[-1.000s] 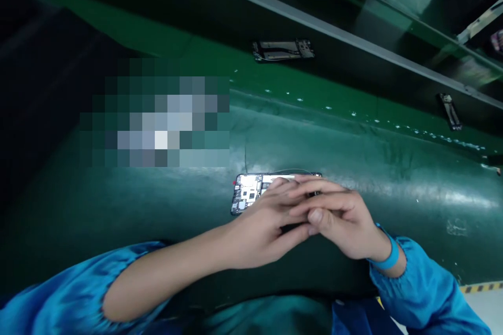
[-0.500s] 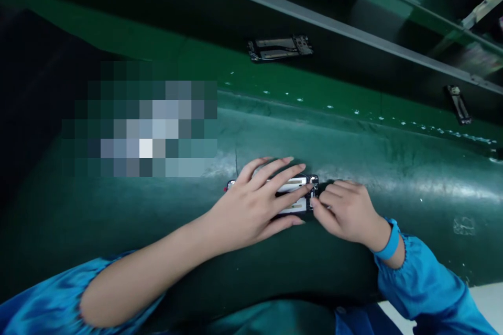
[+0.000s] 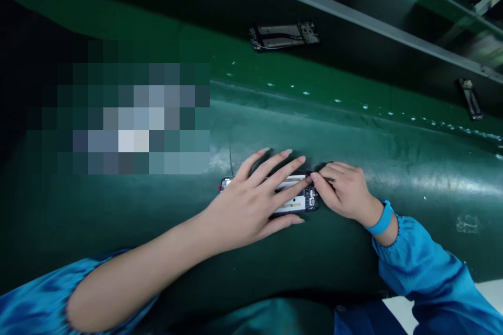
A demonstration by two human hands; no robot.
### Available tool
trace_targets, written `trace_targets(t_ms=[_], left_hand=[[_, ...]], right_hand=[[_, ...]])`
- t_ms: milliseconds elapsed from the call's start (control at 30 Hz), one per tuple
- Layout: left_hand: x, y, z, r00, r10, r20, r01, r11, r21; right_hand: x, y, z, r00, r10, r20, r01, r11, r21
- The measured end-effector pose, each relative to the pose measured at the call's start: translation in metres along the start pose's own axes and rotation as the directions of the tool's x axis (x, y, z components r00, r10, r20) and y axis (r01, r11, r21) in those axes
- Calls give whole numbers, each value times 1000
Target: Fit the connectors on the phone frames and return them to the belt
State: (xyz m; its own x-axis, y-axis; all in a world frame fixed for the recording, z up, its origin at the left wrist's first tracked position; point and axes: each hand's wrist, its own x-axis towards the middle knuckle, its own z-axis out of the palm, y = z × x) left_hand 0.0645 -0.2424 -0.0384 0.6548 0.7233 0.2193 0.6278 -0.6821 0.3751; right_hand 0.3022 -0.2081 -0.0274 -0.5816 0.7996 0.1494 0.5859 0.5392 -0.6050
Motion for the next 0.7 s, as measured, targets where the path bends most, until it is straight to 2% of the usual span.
trace_targets(t_ms=[267, 333, 400, 433, 467, 533, 600, 633, 700], left_hand=[[0, 0, -1, 1000, -8, -3, 8, 1000, -2], [0, 0, -2, 999, -28, -21, 27, 1000, -9], [0, 1, -1, 998, -56, -39, 55, 998, -18], [0, 1, -1, 997, -69, -45, 68, 997, -21], [0, 2, 0, 996, -80, -48, 79, 997, -20], [0, 4, 2, 995, -89, -53, 89, 996, -2], [-1, 6, 4, 995, -74, -69, 77, 997, 30], [-1, 6, 4, 995, -59, -79, 63, 997, 46], [-2, 6, 5, 995, -33, -99, 40, 997, 66]], right_hand=[[0, 0, 3, 996, 84, -6, -84, 996, 31], [3, 0, 0, 988, 151, -12, -150, 987, 63], [9, 2, -6, 962, 274, 6, -272, 951, 150], [13, 3, -10, 936, 347, 66, -352, 911, 212], [18, 5, -15, 894, 411, 178, -446, 854, 267], [28, 7, -23, 749, 468, 468, -630, 721, 287], [39, 7, -29, 596, 460, 658, -735, 643, 215], [43, 6, -30, 557, 463, 690, -755, 629, 188], [48, 4, -29, 544, 477, 690, -764, 623, 170]])
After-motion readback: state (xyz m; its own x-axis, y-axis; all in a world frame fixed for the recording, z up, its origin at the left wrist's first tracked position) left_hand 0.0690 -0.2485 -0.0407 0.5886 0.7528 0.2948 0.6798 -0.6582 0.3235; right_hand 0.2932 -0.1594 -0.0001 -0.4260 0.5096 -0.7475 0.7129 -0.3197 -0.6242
